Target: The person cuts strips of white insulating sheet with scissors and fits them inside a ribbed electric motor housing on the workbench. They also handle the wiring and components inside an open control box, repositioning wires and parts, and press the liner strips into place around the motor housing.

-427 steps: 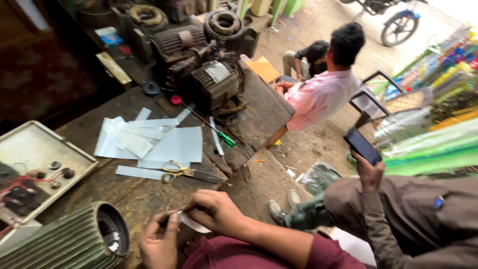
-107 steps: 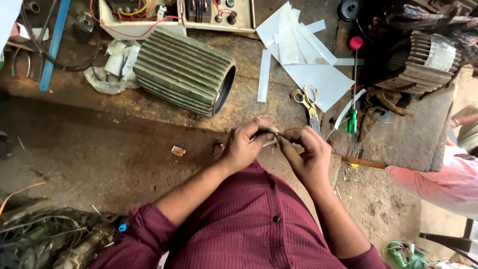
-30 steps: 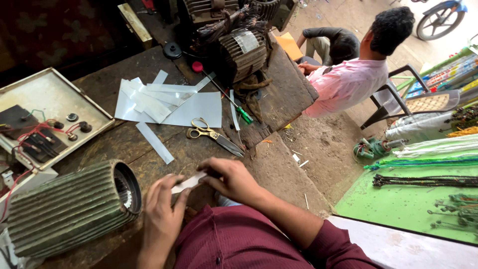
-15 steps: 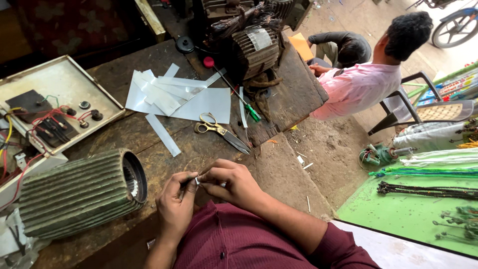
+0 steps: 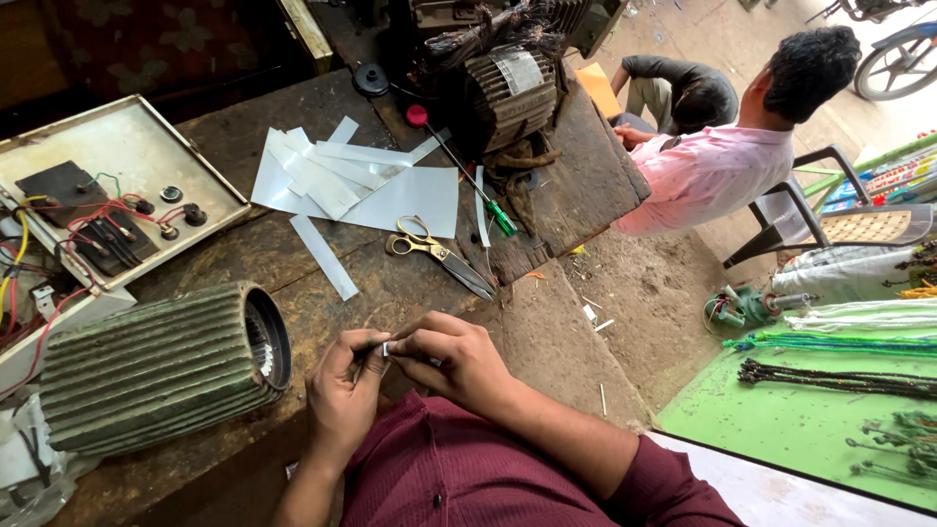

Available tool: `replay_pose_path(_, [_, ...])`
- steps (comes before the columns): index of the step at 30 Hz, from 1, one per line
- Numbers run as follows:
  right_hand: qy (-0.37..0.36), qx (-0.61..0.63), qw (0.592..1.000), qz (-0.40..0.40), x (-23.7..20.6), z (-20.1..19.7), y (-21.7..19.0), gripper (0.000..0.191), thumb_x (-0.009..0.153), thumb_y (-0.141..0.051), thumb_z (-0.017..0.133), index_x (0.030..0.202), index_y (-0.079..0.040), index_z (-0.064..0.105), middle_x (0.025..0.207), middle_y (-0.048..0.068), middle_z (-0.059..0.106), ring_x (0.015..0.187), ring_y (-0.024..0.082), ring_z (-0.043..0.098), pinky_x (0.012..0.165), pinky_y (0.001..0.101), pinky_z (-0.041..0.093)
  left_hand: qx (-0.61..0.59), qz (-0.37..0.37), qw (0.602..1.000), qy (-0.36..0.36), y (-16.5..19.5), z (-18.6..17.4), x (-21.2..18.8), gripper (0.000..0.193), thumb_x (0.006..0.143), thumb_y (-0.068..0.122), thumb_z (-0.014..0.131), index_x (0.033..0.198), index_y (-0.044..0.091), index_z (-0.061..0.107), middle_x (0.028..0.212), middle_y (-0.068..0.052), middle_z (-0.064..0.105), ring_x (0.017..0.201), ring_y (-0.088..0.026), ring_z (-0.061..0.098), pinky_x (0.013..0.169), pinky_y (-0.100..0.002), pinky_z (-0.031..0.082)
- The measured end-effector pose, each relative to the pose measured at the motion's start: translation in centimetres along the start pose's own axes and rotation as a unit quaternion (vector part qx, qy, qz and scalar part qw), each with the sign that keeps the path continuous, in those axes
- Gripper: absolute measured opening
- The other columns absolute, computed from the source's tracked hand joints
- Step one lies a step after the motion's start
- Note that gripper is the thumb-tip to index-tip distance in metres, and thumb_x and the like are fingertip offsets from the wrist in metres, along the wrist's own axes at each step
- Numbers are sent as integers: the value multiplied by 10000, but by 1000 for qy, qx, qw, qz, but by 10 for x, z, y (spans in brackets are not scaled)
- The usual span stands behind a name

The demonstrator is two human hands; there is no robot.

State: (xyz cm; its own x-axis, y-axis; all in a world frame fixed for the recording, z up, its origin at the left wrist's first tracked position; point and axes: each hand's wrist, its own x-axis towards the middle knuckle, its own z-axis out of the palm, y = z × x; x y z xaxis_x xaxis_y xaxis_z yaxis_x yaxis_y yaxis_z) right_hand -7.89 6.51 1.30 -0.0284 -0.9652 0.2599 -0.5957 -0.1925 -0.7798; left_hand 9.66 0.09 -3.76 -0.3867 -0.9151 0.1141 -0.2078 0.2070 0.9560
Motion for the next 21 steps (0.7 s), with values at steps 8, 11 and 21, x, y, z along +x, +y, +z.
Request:
replay_pose_path(8, [36,54,996,62,-5,10,19,139,874,-91,790,944,-43,680,886,53,676,768,161,689,667,295,564,-177,-35,981,-72,-27,16,-5,87,984,94,653,1067,88,678,964,-4,722,845,-81,688,729,-238,588])
replay_pose_path(11, [73,131,981,122,-4,16,26,123,918,-70,759,1015,-32,694,907,55,707,799,150,684,701,283,558,-270,-56,960,-57,-28,27,-5,133,1017,101,620,1146,67,627,1025,-15,676,943,-76,659,837,-233,553])
replay_pose_path(21, [55,123,984,112,-9,12,36,124,911,-52,762,1016,-17,705,966,46,738,890,91,694,760,261,568,-66,7,997,-48,9,7,14,118,976,124,663,1026,20,688,957,-69,685,843,-170,677,735,-304,539])
